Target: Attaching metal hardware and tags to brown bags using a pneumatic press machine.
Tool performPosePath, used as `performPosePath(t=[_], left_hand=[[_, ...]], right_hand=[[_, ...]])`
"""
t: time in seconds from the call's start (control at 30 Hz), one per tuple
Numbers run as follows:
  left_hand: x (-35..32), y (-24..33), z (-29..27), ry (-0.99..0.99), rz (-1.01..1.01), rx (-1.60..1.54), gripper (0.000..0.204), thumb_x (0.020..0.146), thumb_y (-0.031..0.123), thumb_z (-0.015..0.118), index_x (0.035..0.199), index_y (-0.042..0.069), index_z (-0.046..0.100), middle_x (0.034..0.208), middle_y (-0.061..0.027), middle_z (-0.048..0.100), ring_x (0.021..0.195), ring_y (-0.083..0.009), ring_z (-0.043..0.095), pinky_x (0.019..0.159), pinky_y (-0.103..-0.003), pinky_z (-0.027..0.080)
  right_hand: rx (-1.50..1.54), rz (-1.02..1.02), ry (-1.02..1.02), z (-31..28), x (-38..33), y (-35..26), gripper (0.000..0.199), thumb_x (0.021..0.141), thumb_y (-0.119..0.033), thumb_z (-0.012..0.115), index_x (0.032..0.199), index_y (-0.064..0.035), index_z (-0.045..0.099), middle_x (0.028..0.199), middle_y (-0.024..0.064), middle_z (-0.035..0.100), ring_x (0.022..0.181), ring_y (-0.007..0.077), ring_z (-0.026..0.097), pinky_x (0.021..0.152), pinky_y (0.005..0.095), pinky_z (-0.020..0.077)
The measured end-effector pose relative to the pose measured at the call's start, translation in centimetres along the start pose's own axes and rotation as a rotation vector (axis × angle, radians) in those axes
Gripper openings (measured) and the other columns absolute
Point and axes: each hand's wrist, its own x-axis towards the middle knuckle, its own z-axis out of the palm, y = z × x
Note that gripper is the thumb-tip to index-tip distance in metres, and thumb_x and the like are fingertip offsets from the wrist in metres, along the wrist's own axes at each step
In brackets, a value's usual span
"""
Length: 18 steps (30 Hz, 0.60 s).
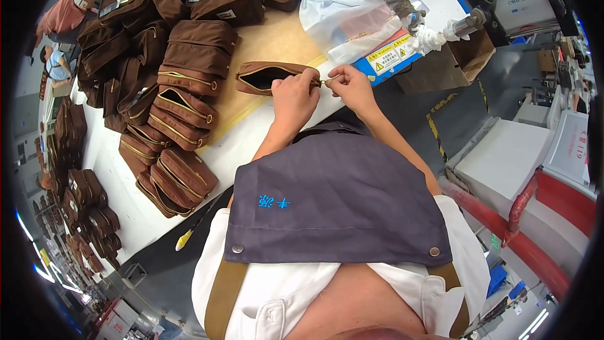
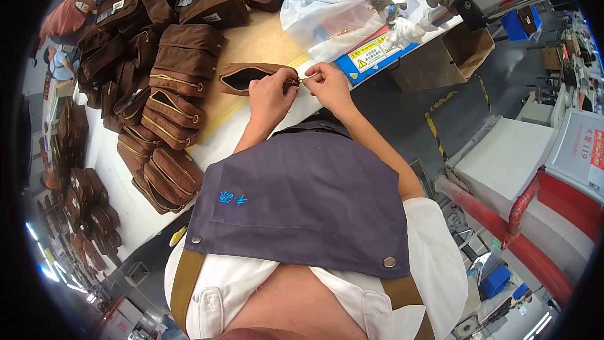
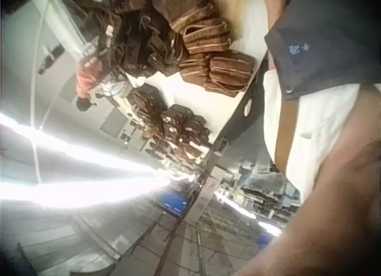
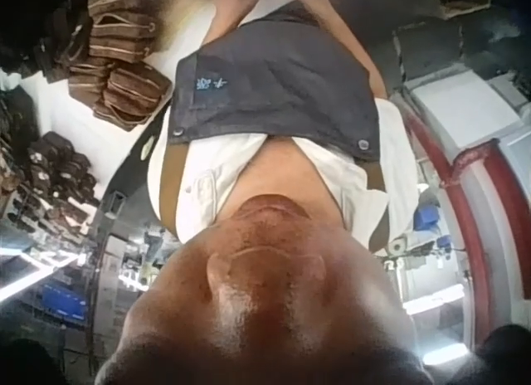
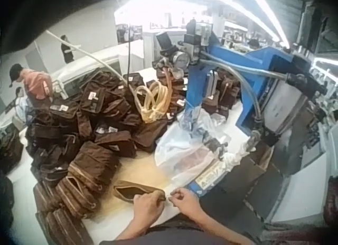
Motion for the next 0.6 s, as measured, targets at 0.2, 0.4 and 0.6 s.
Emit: performPosePath(t=[0.2, 0.4, 0.6], left_hand=[[0.2, -0.5, 0.7, 0.012, -0.005, -0.008, 0.018, 0.075, 0.013, 0.062, 0.092, 0.014, 0.058, 0.072, -0.0035, 0.062, 0.072, -0.0234, 0.061, 0.068, -0.039, 0.034], [0.3, -0.5, 0.9, -0.008, 0.021, 0.045, 0.014, 0.075, 0.016, 0.064, 0.088, 0.014, 0.059, 0.074, -0.0061, 0.063, 0.075, -0.026, 0.061, 0.068, -0.042, 0.037], [0.6, 0.0, 0.5, 0.01, 0.168, 0.158, 0.014, 0.076, 0.015, 0.065, 0.09, 0.014, 0.061, 0.079, -0.0039, 0.062, 0.078, -0.0246, 0.06, 0.069, -0.041, 0.037]], right_hand=[[-0.21, -0.064, 0.011, 0.3, 0.9, 1.5, 0.015, 0.079, -0.008, 0.067, 0.093, -0.0003, 0.064, 0.071, 0.004, 0.065, 0.062, 0.0111, 0.061, 0.058, 0.0245, 0.049], [-0.032, -0.017, -0.099, 0.4, 0.6, 1.9, 0.012, 0.086, -0.006, 0.062, 0.096, -0.001, 0.061, 0.078, 0.0038, 0.062, 0.069, 0.0111, 0.059, 0.063, 0.0262, 0.0504], [-0.084, -0.136, -0.006, 1.3, 0.7, 1.1, 0.017, 0.08, -0.003, 0.061, 0.097, -0.0056, 0.058, 0.068, -0.0002, 0.058, 0.062, 0.0072, 0.054, 0.056, 0.0241, 0.044]])
